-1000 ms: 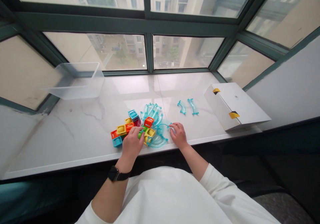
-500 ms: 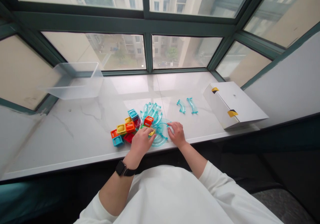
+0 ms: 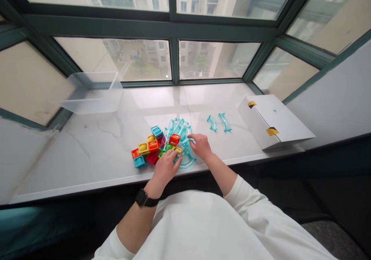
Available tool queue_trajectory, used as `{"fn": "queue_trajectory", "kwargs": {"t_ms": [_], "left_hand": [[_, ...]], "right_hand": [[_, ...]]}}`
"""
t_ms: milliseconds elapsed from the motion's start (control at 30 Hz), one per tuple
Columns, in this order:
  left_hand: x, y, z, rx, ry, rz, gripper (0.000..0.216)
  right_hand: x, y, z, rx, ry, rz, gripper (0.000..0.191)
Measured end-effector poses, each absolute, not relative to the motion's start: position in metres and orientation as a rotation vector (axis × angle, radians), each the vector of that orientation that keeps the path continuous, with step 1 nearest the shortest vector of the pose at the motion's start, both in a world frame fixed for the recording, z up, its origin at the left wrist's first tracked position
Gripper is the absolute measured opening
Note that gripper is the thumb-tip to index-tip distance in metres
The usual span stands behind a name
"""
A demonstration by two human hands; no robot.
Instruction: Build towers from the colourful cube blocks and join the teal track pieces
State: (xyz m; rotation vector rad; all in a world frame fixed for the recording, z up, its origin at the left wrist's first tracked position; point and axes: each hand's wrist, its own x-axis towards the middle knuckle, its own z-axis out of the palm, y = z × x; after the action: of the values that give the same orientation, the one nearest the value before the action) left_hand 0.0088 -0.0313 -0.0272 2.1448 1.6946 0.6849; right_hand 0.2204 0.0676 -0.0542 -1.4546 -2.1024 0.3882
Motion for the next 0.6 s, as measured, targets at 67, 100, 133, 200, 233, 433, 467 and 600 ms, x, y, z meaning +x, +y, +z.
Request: {"fn": "queue_trajectory", "kwargs": {"t_ms": [67,100,133,200,233,433,467,600], "left_hand": [[0.007,-0.031,-0.027,2.161,1.681,0.686,0.021],[0.007,-0.031,-0.027,2.17,1.677,0.68,0.02],[0.007,-0.03,-0.027,2.176,1.679,0.67,0.018],[0.008,-0.03,-0.027,2.183,1.69,0.647,0.018],[0.009,-0.031,-0.027,2.187,1.697,0.64,0.019],[0.016,-0.03,-0.028,2.233,1.667,0.616,0.019],[0.016,-0.029,-0.028,2.229,1.665,0.605,0.014],[0.016,-0.027,-0.03,2.206,1.702,0.586,0.011]], "right_hand": [[0.225,0.067,-0.054,-1.461,-2.026,0.375,0.026],[0.228,0.067,-0.054,-1.465,-1.99,0.365,0.028],[0.229,0.067,-0.054,-1.467,-1.962,0.358,0.029],[0.232,0.066,-0.053,-1.467,-1.931,0.357,0.031],[0.232,0.065,-0.053,-1.462,-1.928,0.363,0.03],[0.228,0.06,-0.055,-1.411,-1.932,0.433,0.023],[0.228,0.061,-0.055,-1.412,-1.915,0.446,0.022],[0.233,0.064,-0.047,-1.417,-1.77,0.509,0.022]]}}
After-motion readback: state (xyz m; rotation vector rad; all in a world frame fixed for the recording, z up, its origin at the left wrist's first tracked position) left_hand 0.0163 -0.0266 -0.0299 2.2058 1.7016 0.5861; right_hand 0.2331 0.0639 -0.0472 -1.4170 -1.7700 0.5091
